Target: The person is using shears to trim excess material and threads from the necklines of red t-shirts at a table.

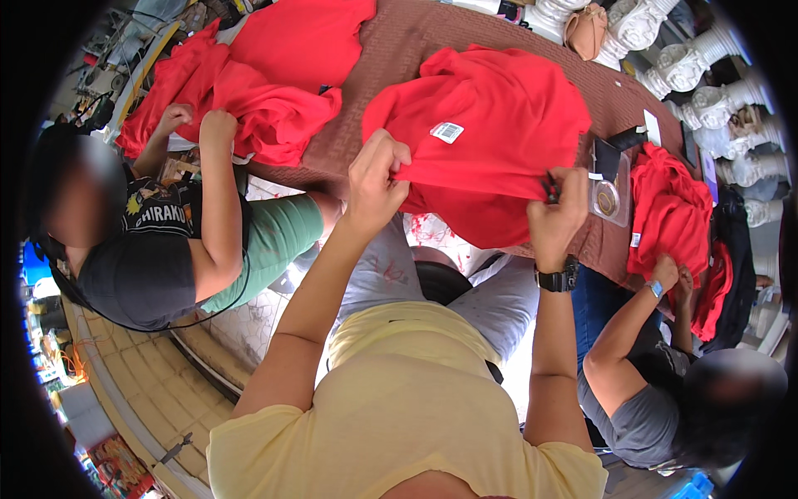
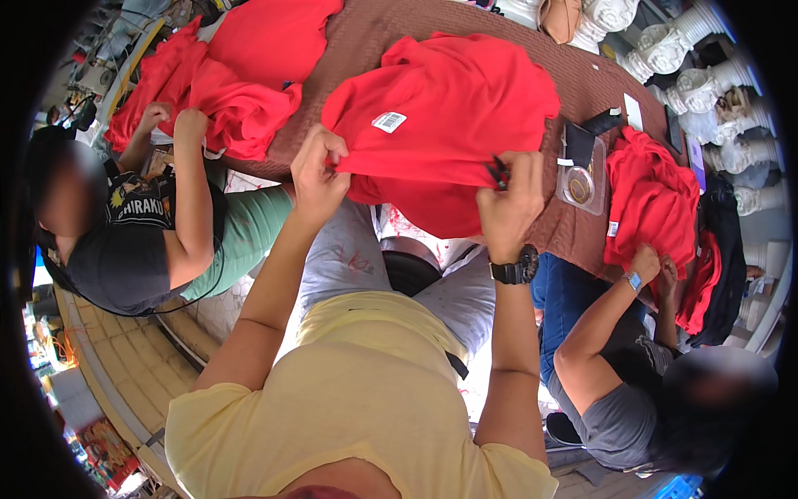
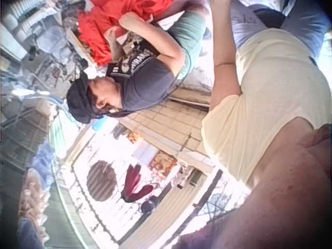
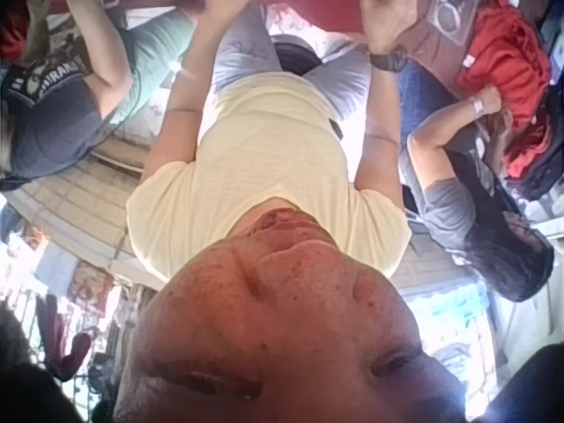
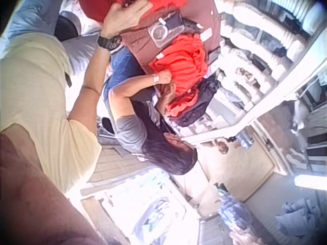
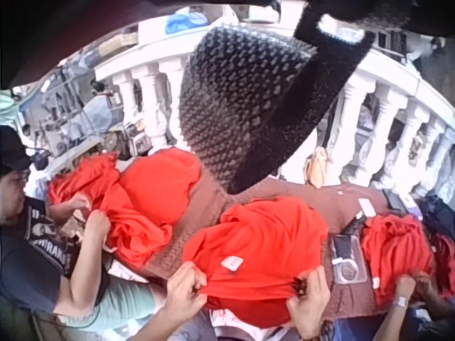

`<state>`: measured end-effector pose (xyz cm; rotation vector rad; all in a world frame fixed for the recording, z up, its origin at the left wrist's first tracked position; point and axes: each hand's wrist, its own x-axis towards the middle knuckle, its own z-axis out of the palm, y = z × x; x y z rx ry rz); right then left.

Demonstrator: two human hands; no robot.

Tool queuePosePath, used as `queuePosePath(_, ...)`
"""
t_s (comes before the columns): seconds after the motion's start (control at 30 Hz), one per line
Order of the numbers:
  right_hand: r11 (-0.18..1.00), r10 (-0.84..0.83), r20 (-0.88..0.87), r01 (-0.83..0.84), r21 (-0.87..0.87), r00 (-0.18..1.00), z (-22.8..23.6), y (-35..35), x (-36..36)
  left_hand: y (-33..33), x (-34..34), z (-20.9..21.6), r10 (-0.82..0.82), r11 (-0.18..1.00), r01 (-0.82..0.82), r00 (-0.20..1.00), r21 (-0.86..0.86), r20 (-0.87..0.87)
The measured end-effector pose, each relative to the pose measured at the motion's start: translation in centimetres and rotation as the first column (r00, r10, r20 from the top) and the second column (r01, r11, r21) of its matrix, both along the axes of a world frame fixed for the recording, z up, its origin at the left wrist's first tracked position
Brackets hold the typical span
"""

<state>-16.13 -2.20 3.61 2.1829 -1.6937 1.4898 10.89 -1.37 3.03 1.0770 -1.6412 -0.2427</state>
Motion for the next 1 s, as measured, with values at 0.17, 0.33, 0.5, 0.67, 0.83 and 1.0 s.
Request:
queuePosePath(0.17, 0.999, -0.034, 0.148, 0.030, 0.035, 0.988, 0.4, -2.0, -3.3, -1.7, 2.1, 1.3, -0.033, 0.999, 0.033, 0.999, -0.006, 0.022)
queuePosePath(0.33, 0.997, -0.070, 0.194, 0.074, -0.018, 0.978, 3.0, -4.9, -4.4, -3.9, 2.0, 3.2, 0.015, 0.966, 0.100, 0.897, 0.236, -0.442)
queuePosePath(0.5, 0.997, -0.080, 0.085, 0.081, -0.006, 0.993, 4.8, -5.9, -4.8, -5.4, 1.9, 6.3, 0.068, 0.998, -0.066, 0.934, 0.018, -0.352)
queuePosePath(0.67, 0.988, -0.135, 0.053, 0.139, -0.062, 0.989, 3.3, -7.0, -8.1, -7.3, 2.5, 11.0, 0.028, 0.975, -0.107, 0.928, -0.195, -0.371)
queuePosePath(0.83, 0.978, -0.201, 0.115, 0.194, 0.074, 0.973, 4.6, -6.7, -7.6, -11.2, 5.8, 11.0, -0.022, 0.985, -0.024, 0.965, -0.169, -0.262)
queuePosePath(1.0, 0.983, -0.167, 0.267, 0.140, 0.118, 0.949, 5.0, -7.6, -8.7, -11.6, 3.9, 12.4, 0.115, 0.955, -0.184, 0.952, -0.233, -0.283)
